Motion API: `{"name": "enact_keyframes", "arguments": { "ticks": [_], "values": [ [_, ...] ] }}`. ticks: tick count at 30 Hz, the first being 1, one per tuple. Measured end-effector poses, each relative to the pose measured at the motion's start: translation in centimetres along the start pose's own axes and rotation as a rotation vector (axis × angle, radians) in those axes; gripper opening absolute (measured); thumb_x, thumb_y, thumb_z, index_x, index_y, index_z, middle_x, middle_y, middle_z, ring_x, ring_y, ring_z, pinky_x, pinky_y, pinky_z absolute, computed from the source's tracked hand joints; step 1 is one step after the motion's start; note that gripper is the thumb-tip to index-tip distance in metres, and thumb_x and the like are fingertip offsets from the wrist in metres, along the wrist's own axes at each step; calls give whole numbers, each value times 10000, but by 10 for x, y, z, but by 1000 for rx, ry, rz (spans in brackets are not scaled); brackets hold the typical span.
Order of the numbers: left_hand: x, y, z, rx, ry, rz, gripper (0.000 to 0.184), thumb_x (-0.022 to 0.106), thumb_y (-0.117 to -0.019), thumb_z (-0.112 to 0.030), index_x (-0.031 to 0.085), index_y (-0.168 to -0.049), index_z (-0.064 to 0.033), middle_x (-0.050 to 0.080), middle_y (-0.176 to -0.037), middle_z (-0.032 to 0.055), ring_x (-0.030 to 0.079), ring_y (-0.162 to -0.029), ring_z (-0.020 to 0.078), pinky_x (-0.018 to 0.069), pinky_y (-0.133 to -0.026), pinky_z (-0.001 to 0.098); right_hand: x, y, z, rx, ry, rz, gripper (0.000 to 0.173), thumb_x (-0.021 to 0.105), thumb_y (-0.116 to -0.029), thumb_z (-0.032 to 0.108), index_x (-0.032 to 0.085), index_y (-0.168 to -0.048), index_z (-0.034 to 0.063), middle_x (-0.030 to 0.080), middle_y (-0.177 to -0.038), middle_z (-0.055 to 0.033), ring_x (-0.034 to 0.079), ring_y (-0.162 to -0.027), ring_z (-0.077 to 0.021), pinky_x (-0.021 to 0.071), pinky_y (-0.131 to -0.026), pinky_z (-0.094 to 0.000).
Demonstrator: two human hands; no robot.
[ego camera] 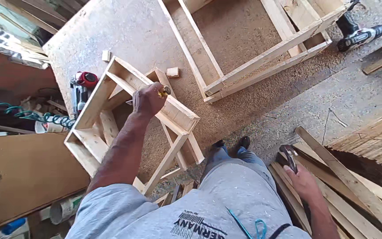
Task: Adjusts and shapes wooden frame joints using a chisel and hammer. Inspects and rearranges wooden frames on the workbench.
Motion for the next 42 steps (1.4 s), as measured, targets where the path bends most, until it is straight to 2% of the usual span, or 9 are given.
{"name": "enact_keyframes", "arguments": {
  "ticks": [3, 5, 10, 22, 24, 27, 30, 32, 42],
  "values": [
    [9, -35, -49, -69, 132, 2, 543, 637, -1008, -421, 550, -1450, -118, 675, -1244, 261, 670, -1094, 489, 497, -914, 726, -9, -2, 2, -4, -48, -14, 502, 592, -991, 532, 656, -1074, 42, 657, -821, -185, 658, -782, -373, 516, -705, -641],
    [40, -54, -103, 36, 128, 170, 606, 649, -992, -475, 518, -1508, -186, 683, -1257, 235, 668, -1121, 470, 494, -934, 726, -9, 0, 5, -12, -66, 10, 511, 574, -991, 552, 655, -1084, 56, 660, -826, -173, 665, -785, -360, 524, -709, -631],
    [82, -61, -183, 1, -236, 447, 356, 609, -957, -312, 669, -1183, -44, 700, -1140, 266, 670, -1103, 481, 507, -852, 723, 6, 12, 1, -47, -150, 71, 500, 576, -980, 577, 649, -1052, 87, 649, -805, -127, 663, -773, -315, 540, -710, -584],
    [92, -6, -344, 159, -157, 535, 517, 602, -968, -560, 691, -1200, -106, 718, -1129, 179, 676, -1114, 394, 510, -922, 669, 10, 12, -48, 12, -454, -11, 447, 638, -964, 514, 642, -1040, 74, 619, -768, -107, 626, -708, -286, 518, -667, -560],
    [66, 11, -346, 305, -84, 368, 555, 639, -949, -590, 705, -1211, -105, 740, -1060, 184, 713, -998, 402, 535, -858, 668, 11, 10, -45, -18, -612, -67, 441, 597, -973, 505, 638, -1055, 74, 606, -726, -69, 610, -617, -229, 529, -597, -492],
    [42, 50, -399, 863, 134, 137, 587, 618, -932, -657, 703, -909, -77, 676, -725, 106, 673, -643, 268, 536, -556, 481, 15, -5, -28, -115, -1064, -170, 378, 552, -1019, 420, 598, -1115, 57, 620, -709, 15, 603, -527, -118, 570, -508, -334],
    [84, 106, -473, 1409, 201, 402, 400, 609, -981, -498, 655, -867, -117, 600, -672, 54, 634, -634, 252, 495, -531, 412, 21, -10, -9, -106, -1381, -254, 249, 444, -1086, 294, 542, -1145, 73, 610, -716, 39, 590, -493, -107, 567, -448, -295],
    [127, 123, -501, 1544, 82, 609, 226, 580, -986, -322, 669, -934, -120, 636, -712, 75, 676, -669, 289, 515, -524, 450, 27, -6, -4, -31, -1510, -328, 273, 360, -1112, 306, 535, -1116, 96, 557, -654, 60, 537, -438, -86, 529, -396, -276],
    [188, 65, -495, 1299, -97, 701, 177, 657, -913, -316, 660, -874, -143, 605, -660, 32, 644, -595, 234, 482, -484, 442, 48, 4, -19, -122, -1678, -385, 373, 486, -1057, 526, 573, -1086, 164, 546, -649, 76, 527, -442, -94, 520, -394, -281]
  ]
}}
Point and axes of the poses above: each hand's wrist, its own y-axis away from the middle knuckle, its own x-axis out of the palm, z = x × y, the point moved 8 cm from there along -y, towards the middle knuckle
